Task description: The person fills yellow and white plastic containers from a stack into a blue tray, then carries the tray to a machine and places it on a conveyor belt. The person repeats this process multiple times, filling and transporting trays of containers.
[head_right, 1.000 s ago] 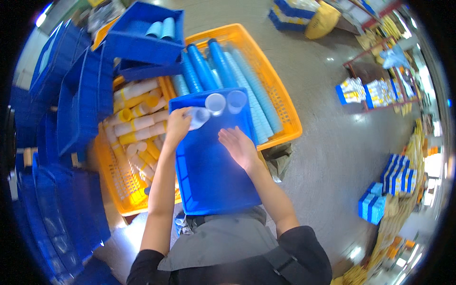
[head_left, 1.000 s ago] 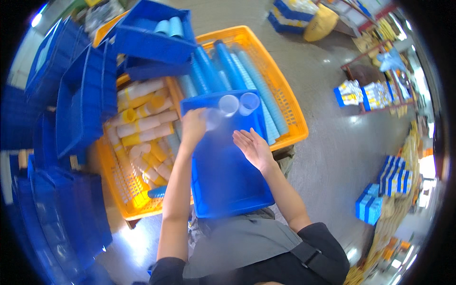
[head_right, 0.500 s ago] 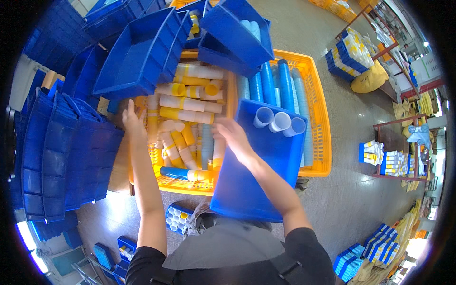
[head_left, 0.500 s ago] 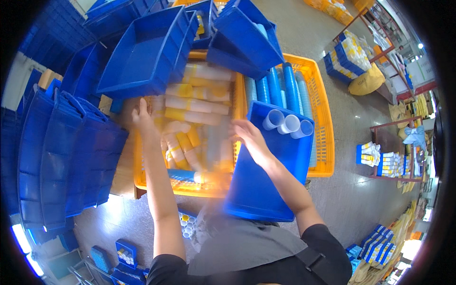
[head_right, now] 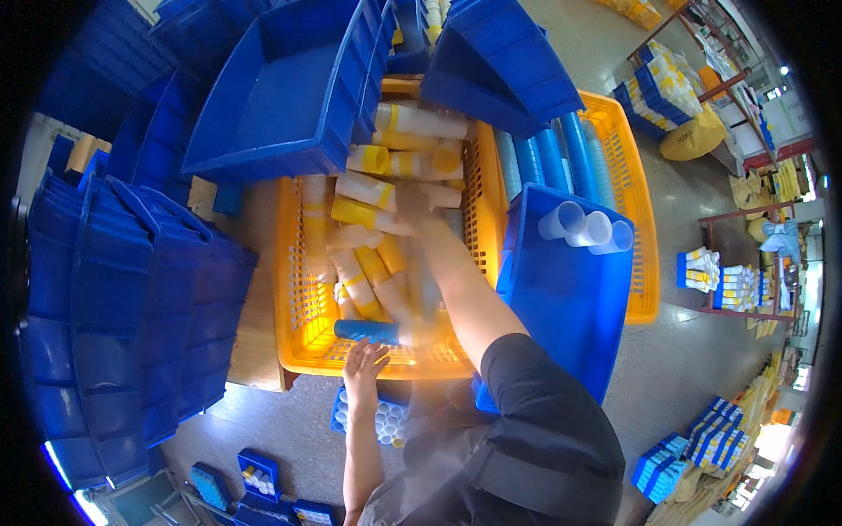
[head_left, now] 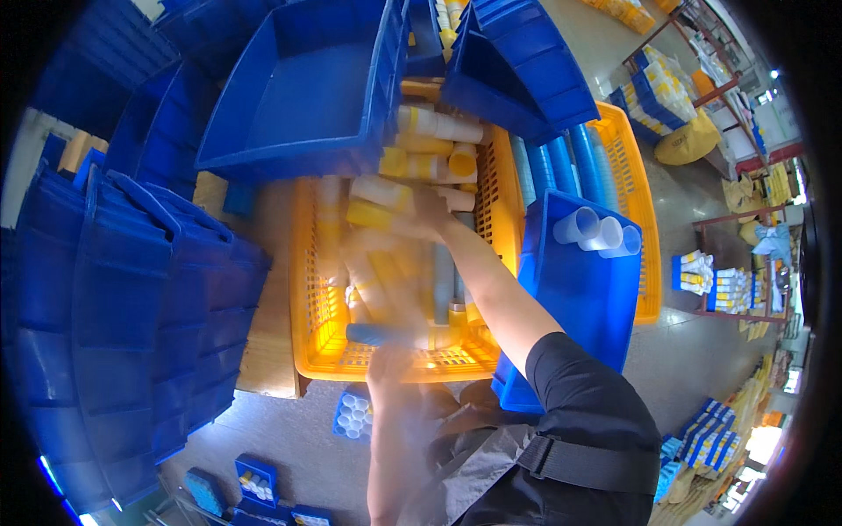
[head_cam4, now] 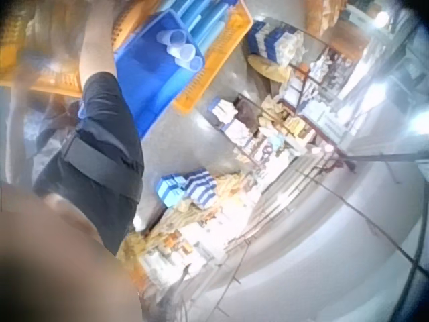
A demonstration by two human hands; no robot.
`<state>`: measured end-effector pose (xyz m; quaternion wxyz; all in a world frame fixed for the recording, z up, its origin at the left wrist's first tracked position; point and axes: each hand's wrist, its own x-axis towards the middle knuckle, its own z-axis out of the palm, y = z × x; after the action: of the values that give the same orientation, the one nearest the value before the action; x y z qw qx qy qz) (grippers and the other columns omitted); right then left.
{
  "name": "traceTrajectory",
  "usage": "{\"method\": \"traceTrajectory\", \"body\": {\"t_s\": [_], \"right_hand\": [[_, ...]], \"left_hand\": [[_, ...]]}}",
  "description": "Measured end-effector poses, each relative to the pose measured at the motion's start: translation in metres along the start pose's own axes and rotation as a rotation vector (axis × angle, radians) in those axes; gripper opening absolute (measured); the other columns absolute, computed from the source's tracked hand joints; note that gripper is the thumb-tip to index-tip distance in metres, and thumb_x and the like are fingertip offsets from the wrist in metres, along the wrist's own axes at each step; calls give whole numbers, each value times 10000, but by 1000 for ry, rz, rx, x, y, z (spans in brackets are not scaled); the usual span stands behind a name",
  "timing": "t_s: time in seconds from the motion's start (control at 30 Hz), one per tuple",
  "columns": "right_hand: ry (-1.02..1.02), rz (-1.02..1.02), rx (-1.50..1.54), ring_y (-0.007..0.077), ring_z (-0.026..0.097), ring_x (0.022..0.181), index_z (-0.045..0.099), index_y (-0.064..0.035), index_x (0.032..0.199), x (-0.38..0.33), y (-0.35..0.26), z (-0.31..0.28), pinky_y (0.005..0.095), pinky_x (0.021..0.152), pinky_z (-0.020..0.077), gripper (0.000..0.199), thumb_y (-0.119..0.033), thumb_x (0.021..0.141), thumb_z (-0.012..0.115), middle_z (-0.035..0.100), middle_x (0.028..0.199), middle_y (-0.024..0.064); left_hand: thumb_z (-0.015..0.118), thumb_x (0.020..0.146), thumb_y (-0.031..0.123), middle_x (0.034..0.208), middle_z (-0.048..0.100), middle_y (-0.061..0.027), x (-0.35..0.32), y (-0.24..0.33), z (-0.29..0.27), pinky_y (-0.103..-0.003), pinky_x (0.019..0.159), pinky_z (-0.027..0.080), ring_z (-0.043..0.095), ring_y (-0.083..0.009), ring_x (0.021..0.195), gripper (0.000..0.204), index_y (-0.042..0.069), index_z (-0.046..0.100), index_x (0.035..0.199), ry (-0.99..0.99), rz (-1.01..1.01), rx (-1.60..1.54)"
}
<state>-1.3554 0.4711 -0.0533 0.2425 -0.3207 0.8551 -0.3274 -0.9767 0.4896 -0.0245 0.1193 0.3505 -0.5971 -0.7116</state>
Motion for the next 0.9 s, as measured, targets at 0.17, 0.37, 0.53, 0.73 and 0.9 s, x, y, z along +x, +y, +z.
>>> {"method": "traceTrajectory", "body": {"t_s": [0.17,0.37,0.53,0.73,0.9], "right_hand": [[-88,-195,285,354,592,1203,576,-53,1296,-41,-30,-12,401,1020,463,612,-168,727,774,637,1270,191],[116,-418,-14,337,538,1242,598,-198,1285,-180,-77,-74,469,1059,438,609,-39,722,767,594,1309,137],[631,-111,391,300,490,1321,558,-58,1356,-280,-78,-129,441,1132,370,398,-295,1038,536,578,1349,168],[140,229,1824,260,608,1134,548,-12,1302,-325,-6,-158,386,1000,471,392,-302,1037,555,631,1226,153],[334,137,1397,258,640,990,665,-51,1072,-301,32,-168,380,1009,450,212,-221,959,609,672,1110,140]], "left_hand": [[479,1051,414,1255,594,-216,24,51,-18,-470,964,528,633,-315,1106,507,-6,502,1334,-38,-183,-317],[433,998,623,1322,552,-280,52,158,34,-564,963,523,601,-412,1168,764,-20,420,1410,-374,-669,-1111],[611,969,444,1273,581,-308,17,202,109,-443,793,638,689,-371,1041,731,-97,396,1410,-610,-746,-907],[698,929,363,1106,672,-260,2,193,179,-395,765,639,729,-313,903,665,-104,475,1346,-938,-804,-553],[657,954,385,1255,612,-257,-7,192,194,-453,820,629,699,-346,1012,691,-64,411,1419,-828,-887,-614]]}}
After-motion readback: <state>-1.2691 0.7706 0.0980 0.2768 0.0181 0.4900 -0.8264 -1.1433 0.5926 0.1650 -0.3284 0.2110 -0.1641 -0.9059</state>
